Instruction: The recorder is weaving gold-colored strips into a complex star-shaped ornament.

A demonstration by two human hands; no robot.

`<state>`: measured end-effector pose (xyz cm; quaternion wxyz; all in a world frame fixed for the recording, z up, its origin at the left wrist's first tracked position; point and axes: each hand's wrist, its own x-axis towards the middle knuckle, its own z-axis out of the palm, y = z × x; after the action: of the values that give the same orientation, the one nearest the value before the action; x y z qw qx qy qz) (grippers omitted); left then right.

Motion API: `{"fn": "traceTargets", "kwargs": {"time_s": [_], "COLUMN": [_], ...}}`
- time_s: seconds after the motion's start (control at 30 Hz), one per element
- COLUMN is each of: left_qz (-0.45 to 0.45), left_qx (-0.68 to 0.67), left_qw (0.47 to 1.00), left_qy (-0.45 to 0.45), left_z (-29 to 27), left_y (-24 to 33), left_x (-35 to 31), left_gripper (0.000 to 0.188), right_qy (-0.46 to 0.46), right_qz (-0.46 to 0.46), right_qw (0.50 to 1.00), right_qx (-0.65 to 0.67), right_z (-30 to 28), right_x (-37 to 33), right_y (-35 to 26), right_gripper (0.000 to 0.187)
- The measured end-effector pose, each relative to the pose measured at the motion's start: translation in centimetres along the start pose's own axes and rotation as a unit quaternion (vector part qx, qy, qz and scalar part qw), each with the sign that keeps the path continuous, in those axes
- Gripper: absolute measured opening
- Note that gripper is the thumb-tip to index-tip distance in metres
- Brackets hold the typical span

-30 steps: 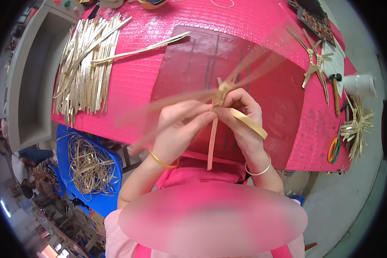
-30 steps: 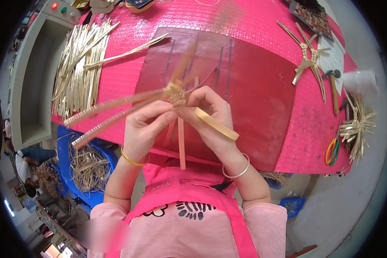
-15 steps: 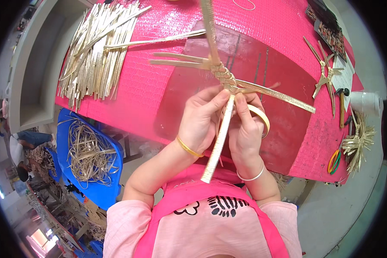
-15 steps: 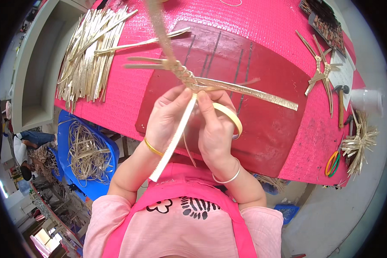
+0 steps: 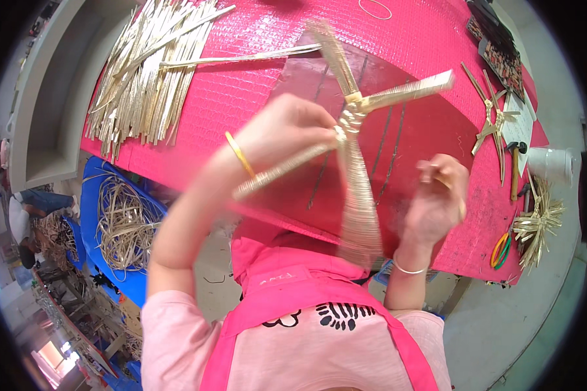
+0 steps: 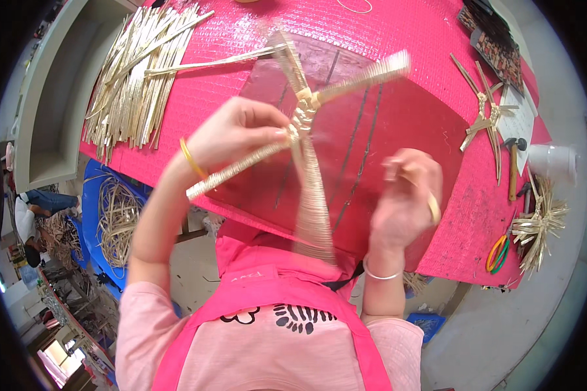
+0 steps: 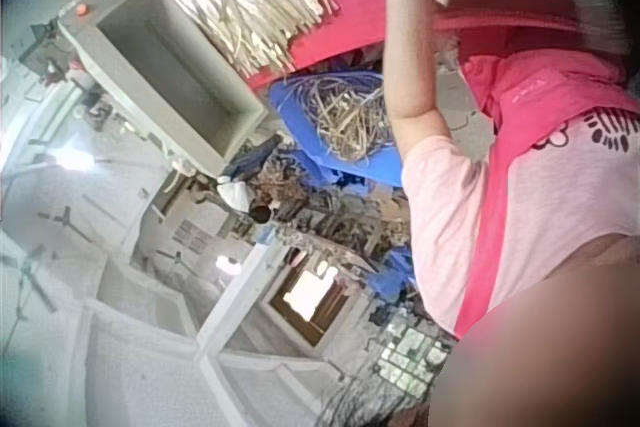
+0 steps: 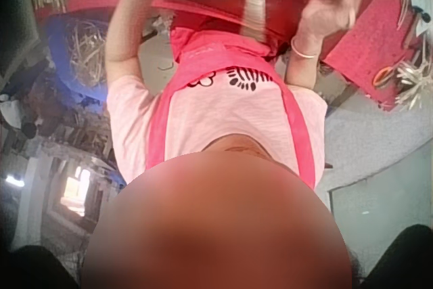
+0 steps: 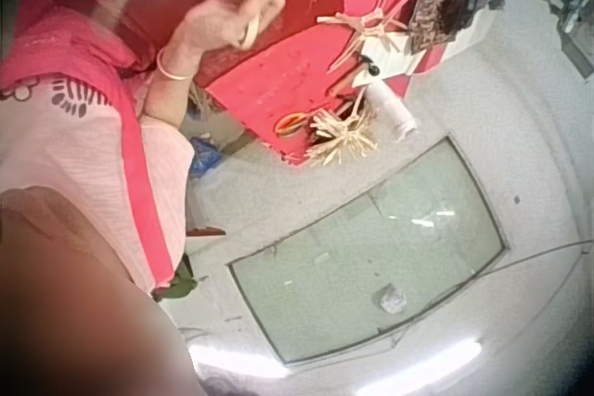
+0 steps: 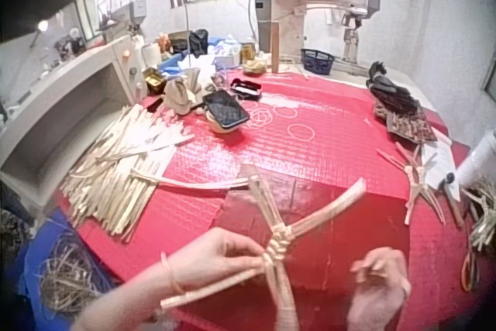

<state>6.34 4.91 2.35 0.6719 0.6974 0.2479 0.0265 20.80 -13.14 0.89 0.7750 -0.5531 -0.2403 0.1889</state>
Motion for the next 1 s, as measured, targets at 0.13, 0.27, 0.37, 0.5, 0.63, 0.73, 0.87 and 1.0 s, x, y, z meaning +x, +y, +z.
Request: {"fn": "traceTargets", "kwargs": {"time_s": [0.13, 0.27, 0.37, 0.5, 0.63, 0.73, 0.87, 1.0], "left_qz": [0.363, 0.074, -0.076, 0.105, 0.013, -0.003, 0.006, -0.020], "left_qx": [0.612, 0.509, 0.521, 0.334, -0.257, -0.255, -0.258, -0.234], "left_qw": [0.651, 0.810, 0.813, 0.878, 0.947, 0.952, 0.950, 0.954], "left_qy": [0.263, 0.280, 0.248, 0.327, 0.194, 0.170, 0.175, 0.188], "left_z": [-4.1, 2.3, 4.0, 4.5, 4.7, 4.8, 5.4, 6.0], "left_y": [0.9, 2.3, -2.1, -4.0, -3.5, -4.3, -4.6, -4.4], "left_x": [0.6, -3.0, -0.6, -0.7, -1.4, -1.5, -2.0, -1.8], "left_gripper": [0.020, 0.030, 0.024, 0.010, 0.011, 0.013, 0.014, 0.015], "right_qy": [-0.035, -0.127, -0.214, -0.281, -0.287, -0.335, -0.372, -0.315], "right_qz": [-0.129, -0.132, -0.098, 0.006, 0.140, 0.237, 0.289, 0.298], "right_qw": [0.986, 0.960, 0.947, 0.949, 0.946, 0.910, 0.881, 0.901], "right_qx": [-0.104, -0.214, -0.217, -0.140, -0.061, -0.051, -0.052, -0.027], "right_z": [0.1, 1.4, 2.7, 3.6, 5.4, 5.6, 5.6, 6.4], "right_x": [-0.4, -1.1, -0.1, 1.7, 2.6, 3.4, 3.6, 3.5], "right_y": [-1.7, -2.0, -1.6, -0.1, 1.8, 3.1, 2.9, 2.4], "right_gripper": [0.025, 0.019, 0.014, 0.010, 0.010, 0.010, 0.012, 0.013]}}
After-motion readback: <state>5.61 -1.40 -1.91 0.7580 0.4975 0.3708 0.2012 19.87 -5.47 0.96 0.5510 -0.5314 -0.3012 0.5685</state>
